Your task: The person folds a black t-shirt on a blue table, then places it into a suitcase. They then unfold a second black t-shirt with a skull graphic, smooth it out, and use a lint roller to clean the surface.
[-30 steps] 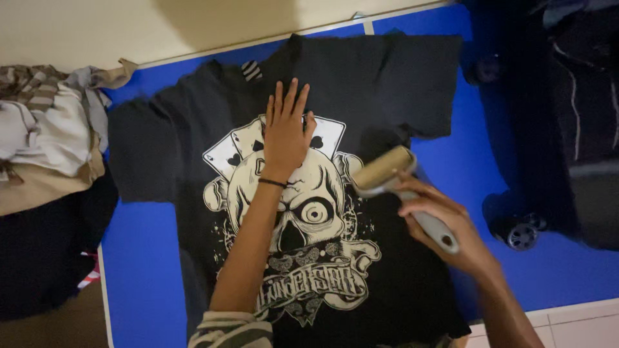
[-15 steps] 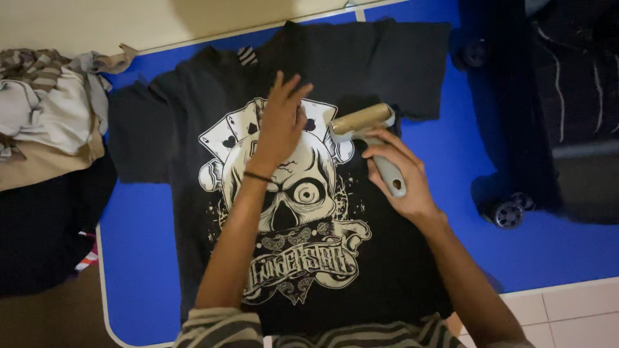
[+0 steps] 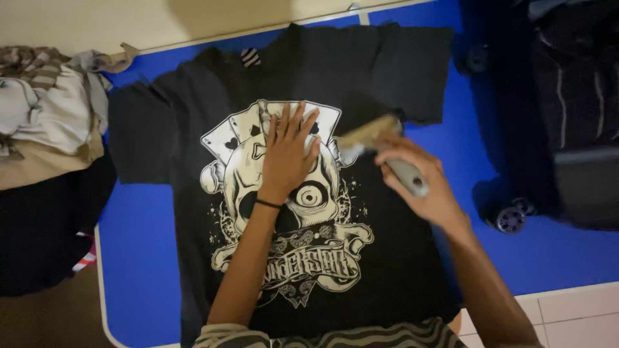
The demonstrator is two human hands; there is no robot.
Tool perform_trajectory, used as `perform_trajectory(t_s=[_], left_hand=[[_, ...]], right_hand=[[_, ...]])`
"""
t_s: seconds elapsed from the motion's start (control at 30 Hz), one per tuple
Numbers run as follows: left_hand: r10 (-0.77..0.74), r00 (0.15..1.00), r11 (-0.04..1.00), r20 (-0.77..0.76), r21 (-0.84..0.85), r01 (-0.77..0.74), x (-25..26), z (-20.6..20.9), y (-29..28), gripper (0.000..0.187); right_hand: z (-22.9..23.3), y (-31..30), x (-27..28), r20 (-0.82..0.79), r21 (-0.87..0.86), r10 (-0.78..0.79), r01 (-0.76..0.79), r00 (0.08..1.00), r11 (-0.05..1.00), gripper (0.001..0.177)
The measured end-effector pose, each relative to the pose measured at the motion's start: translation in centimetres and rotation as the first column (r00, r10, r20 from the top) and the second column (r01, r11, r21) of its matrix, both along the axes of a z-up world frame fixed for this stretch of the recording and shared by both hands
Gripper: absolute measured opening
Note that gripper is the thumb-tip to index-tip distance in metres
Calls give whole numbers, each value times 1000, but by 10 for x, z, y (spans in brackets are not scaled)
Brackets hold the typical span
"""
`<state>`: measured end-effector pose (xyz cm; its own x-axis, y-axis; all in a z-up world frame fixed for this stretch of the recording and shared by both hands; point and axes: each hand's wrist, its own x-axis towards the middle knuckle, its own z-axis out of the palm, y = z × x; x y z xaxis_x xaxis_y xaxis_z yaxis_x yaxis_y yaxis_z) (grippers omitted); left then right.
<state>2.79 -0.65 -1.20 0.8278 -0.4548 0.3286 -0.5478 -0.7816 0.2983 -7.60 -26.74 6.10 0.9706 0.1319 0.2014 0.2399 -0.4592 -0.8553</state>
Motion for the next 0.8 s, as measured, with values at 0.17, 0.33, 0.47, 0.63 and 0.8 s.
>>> perform_trajectory(t_s=[0.17,0.33,0.47,0.63,0.8], left_hand=[[7,1000,1000,-6,-2,-7,-2,-2,0,54],[0,1000,1000,5,6,0,1,-4,0,55],[8,1000,1000,-20,-5,-8,-1,-2,1,53],[0,1000,1000,-26,-25,-1,0,-1,0,54],[-8,999,998,-49,-64,5,2,-1,1,54]], right_hand=[[-3,14,22,160,-41,4,2,987,999,28],[13,18,-28,-89,-265,-75,49,993,963,31],[20,22,-44,50,-329,-30,44,998,943,37],[10,33,9,100,-176,-71,88,992,981,37],[16,39,58,217,-114,-59,85,974,990,34]])
